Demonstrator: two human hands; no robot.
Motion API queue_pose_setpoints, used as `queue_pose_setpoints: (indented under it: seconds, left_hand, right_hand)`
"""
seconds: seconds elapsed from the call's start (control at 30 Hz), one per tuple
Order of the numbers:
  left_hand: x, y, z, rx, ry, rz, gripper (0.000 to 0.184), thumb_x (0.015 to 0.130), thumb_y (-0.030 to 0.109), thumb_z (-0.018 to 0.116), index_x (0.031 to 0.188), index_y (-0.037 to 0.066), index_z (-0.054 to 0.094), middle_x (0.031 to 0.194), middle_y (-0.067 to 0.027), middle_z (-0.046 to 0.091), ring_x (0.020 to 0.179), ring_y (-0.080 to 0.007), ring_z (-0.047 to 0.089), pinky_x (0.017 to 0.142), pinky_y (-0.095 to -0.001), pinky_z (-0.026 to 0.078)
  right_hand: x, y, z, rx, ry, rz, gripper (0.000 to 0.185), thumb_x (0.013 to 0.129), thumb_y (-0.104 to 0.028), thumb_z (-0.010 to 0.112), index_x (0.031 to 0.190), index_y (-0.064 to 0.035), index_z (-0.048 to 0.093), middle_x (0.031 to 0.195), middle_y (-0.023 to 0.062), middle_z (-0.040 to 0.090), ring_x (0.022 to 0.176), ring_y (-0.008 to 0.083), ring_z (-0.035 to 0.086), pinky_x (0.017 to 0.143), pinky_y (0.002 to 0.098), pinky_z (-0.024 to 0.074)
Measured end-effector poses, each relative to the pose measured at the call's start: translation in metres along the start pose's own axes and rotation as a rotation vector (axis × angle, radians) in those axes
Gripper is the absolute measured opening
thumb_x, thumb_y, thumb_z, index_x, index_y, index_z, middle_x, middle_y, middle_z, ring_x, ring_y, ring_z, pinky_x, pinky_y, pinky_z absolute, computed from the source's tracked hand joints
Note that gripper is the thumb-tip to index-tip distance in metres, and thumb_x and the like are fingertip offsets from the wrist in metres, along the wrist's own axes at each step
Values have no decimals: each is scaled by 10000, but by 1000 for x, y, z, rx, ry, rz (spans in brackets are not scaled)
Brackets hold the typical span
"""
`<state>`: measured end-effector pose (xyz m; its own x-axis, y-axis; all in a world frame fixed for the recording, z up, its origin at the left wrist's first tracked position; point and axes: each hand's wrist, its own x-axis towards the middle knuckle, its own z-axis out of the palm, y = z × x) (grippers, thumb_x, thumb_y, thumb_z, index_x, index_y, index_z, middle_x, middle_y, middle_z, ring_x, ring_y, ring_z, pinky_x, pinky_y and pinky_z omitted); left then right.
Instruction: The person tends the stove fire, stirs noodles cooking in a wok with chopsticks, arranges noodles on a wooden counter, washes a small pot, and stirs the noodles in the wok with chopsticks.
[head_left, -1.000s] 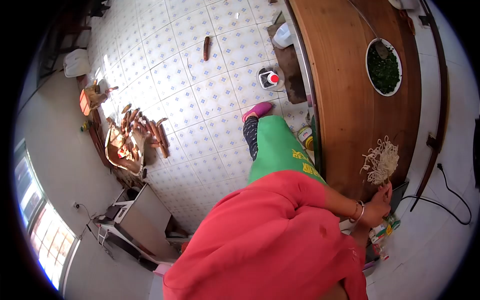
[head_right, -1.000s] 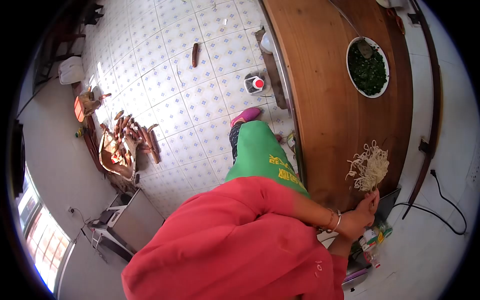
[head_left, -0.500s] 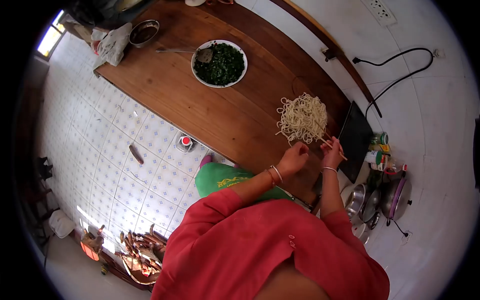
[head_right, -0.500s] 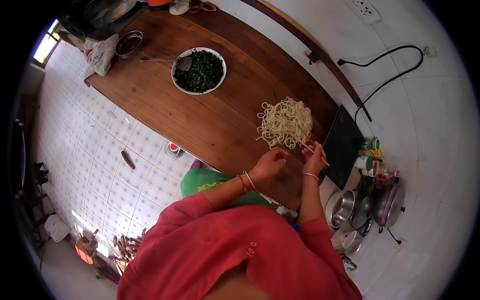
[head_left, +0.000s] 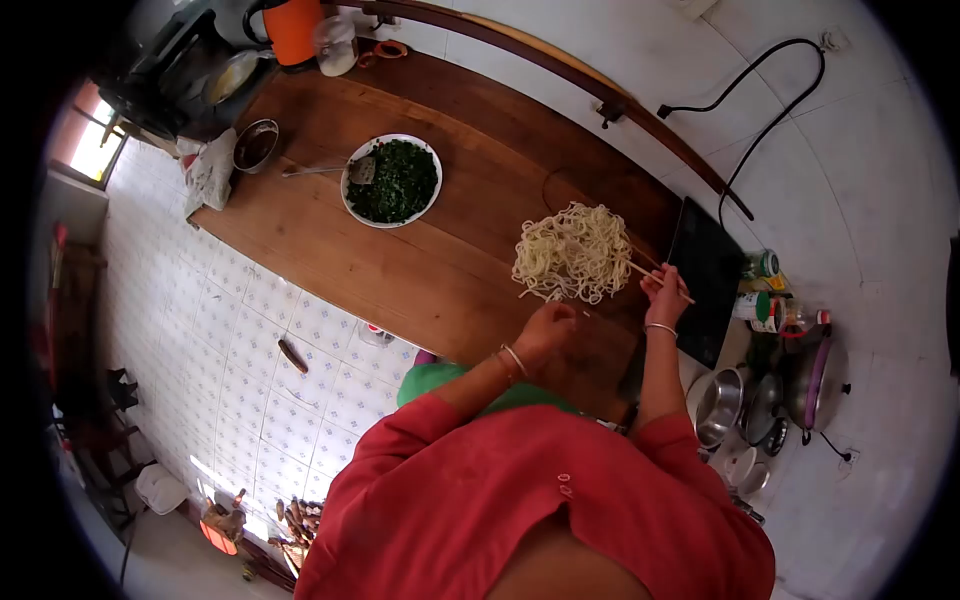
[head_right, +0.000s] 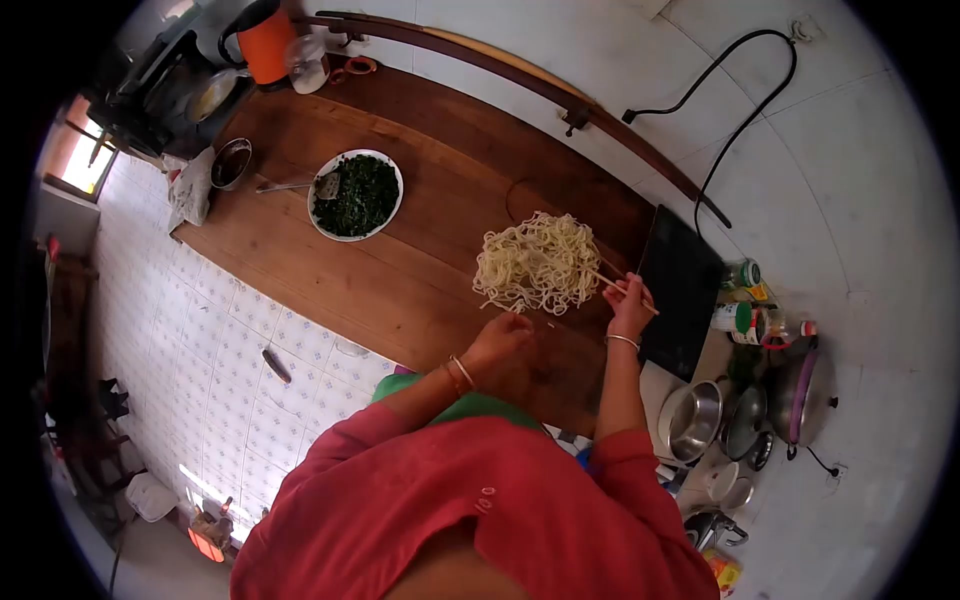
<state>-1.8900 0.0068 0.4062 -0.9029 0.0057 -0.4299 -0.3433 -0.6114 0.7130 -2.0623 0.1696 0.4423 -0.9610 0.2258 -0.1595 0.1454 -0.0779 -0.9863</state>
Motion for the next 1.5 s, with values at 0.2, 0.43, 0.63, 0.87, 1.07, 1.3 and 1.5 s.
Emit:
queue_pose_setpoints:
  seconds: [0.2, 0.43, 0.63, 0.87, 1.07, 1.3, 1.5]
  left_hand:
    - [5, 4, 8, 42, -11, -30, 206, 818, 91, 538, 1000, -1, 508, 827, -64, 558, 742, -144, 557, 614, -277, 484]
    - [9, -7, -12, 18, -68, 14, 162, 850, 68, 518, 999, 4, 532, 867, -57, 570, 776, -134, 554, 706, -254, 473]
    - [-11, 3, 6, -89, -74, -86, 126, 837, 41, 515, 955, -3, 529, 761, -62, 561, 674, -142, 545, 596, -257, 475]
    - [-24, 10, -22, -73, -39, -97, 138, 860, 56, 503, 988, 17, 534, 902, -67, 576, 841, -152, 572, 733, -278, 499]
    - [-35, 10, -27, -22, -46, -48, 123, 866, 61, 497, 978, 29, 536, 907, -56, 573, 848, -158, 577, 746, -275, 495]
    - [-46, 10, -38, -46, 14, -70, 115, 870, 79, 502, 977, 47, 530, 913, -62, 590, 849, -153, 585, 749, -278, 492]
    - [-55, 15, -36, -29, 3, -112, 107, 871, 86, 501, 968, 53, 528, 910, -66, 595, 844, -160, 591, 750, -283, 492]
  right_hand:
    - [-12, 21, 48, 42, -316, 83, 295, 890, -267, 547, 943, 19, 594, 719, 88, 609, 564, 168, 602, 532, 304, 544]
    - [-22, -2, -9, -119, -144, 65, 279, 889, -242, 551, 935, 29, 599, 694, 89, 604, 520, 154, 591, 461, 280, 522]
    - [-38, 18, 12, -17, -166, -164, 289, 888, -234, 552, 912, 49, 608, 687, 91, 606, 496, 145, 581, 458, 273, 516]
    - [-74, -14, 22, -145, -259, -60, 281, 892, -221, 543, 911, 53, 603, 708, 101, 616, 507, 138, 586, 479, 266, 518]
    - [-76, 36, 55, 6, -282, -107, 253, 893, -208, 542, 917, 37, 601, 716, 89, 608, 543, 142, 589, 498, 270, 516]
    - [-74, 40, 52, 37, -240, -86, 252, 890, -207, 533, 909, 32, 611, 683, 91, 599, 505, 129, 566, 480, 259, 506]
    - [-74, 24, 7, -18, -12, -140, 237, 888, -207, 538, 910, 15, 618, 721, 86, 610, 573, 149, 606, 512, 265, 535]
